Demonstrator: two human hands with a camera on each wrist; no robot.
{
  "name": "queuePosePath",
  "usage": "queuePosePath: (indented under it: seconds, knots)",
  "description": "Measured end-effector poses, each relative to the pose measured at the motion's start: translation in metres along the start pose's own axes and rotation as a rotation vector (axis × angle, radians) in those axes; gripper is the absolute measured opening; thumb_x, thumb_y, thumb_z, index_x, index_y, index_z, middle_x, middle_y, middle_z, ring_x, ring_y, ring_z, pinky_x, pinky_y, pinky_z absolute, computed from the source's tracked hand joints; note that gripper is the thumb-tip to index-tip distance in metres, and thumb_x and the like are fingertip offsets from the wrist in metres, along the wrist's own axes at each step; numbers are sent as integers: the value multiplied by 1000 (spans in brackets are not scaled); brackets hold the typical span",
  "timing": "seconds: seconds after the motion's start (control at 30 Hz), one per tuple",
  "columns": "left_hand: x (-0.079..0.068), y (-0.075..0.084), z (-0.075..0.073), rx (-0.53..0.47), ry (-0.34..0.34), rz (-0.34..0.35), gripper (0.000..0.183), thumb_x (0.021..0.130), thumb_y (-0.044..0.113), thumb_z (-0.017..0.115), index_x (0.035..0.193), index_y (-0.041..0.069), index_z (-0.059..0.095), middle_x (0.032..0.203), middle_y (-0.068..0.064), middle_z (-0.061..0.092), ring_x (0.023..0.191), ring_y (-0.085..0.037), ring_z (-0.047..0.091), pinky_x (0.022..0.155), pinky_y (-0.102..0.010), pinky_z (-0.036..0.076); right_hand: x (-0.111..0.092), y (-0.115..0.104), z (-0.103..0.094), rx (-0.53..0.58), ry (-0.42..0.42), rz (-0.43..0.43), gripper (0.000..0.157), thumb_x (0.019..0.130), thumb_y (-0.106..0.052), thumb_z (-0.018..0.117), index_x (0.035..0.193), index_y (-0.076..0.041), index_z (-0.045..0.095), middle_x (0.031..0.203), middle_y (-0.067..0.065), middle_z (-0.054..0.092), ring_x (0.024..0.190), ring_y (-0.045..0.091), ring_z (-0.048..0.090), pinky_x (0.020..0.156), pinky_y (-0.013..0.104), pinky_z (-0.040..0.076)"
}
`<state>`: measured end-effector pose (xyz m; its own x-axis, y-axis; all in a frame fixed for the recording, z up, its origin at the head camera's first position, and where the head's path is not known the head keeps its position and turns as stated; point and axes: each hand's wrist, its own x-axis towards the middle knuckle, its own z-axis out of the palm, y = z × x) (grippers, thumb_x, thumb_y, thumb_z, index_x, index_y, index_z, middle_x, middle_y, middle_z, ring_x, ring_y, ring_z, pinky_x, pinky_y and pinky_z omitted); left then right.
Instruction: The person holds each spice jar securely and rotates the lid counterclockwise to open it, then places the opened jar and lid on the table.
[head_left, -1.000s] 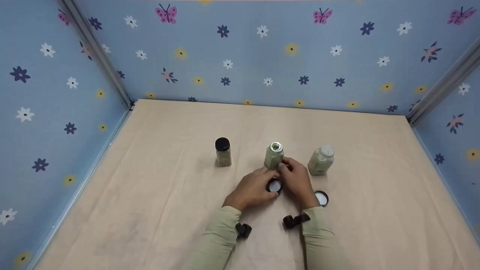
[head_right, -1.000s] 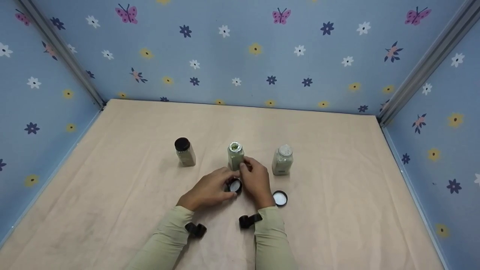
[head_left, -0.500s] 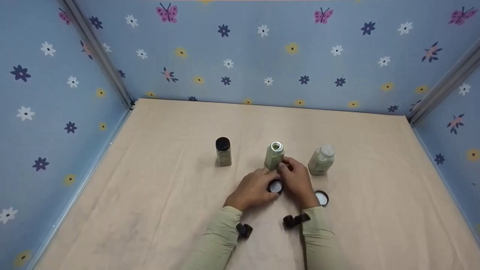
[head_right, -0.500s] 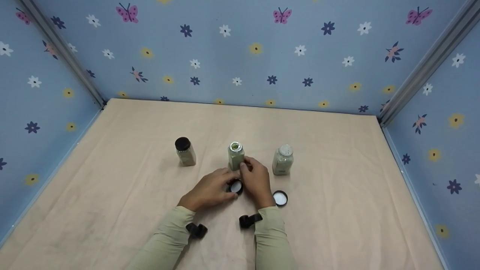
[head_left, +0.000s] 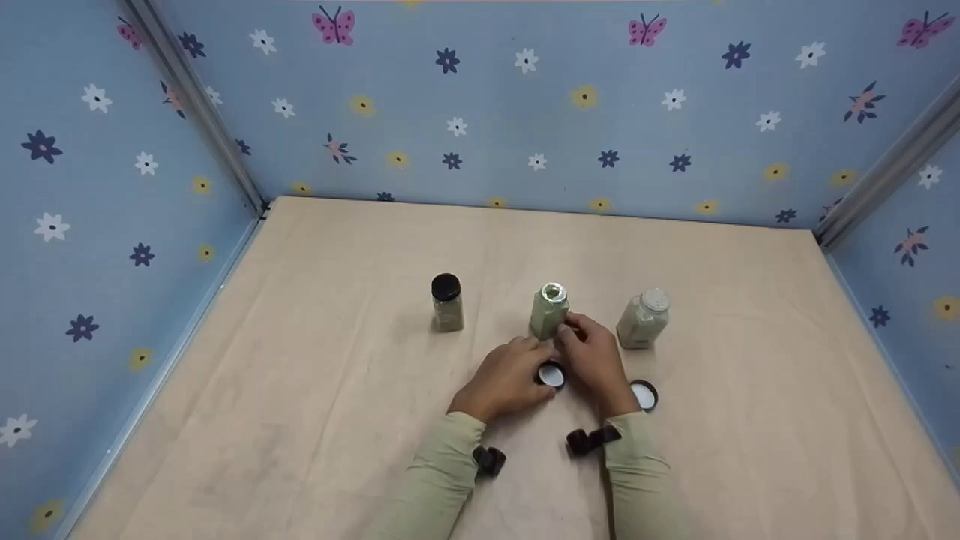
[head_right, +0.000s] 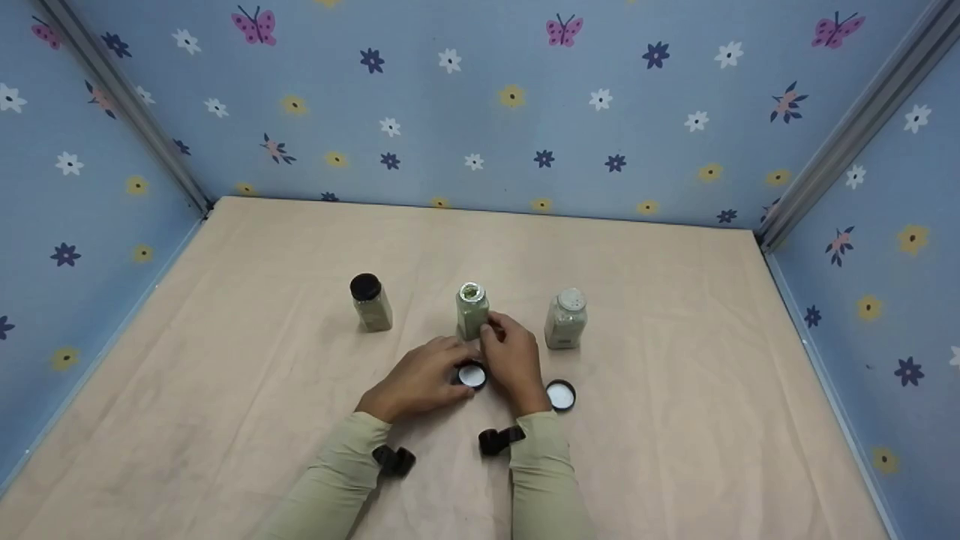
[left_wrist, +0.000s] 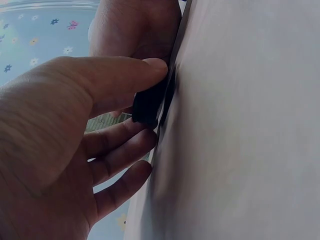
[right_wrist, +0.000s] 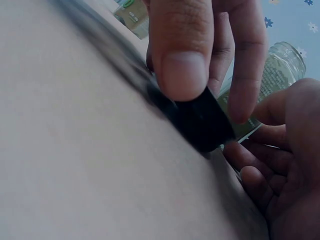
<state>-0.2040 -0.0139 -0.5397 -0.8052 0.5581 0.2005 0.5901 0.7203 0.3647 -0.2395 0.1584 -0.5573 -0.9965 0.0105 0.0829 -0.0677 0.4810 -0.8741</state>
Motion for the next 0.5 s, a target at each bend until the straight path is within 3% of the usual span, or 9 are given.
queuePosePath:
  seconds: [0.2,0.37,0.5]
  knots:
    - [-2,-2,-3,-59,-5,-11,41,74,40,73,110,24,63,104,6,56,93,-13,51,77,-31,43,0,0,1,3,-4,-4,34,91,-29,57,120,-11,62,108,5,65,99,18,59,89,35,44]
    - [-5,-8,-7,-228,-2,-84,37,83,41,66,114,21,63,108,9,58,98,-9,54,83,-28,44,-1,0,1,-8,-8,19,36,91,-30,57,122,-11,61,109,5,64,100,19,58,90,36,43]
    - [-6,-14,-11,-347,11,-128,34,88,38,62,116,19,63,104,8,60,93,-4,56,81,-25,45,-1,-1,1,-16,5,19,35,91,-29,57,120,-12,62,108,4,64,100,18,57,90,36,43]
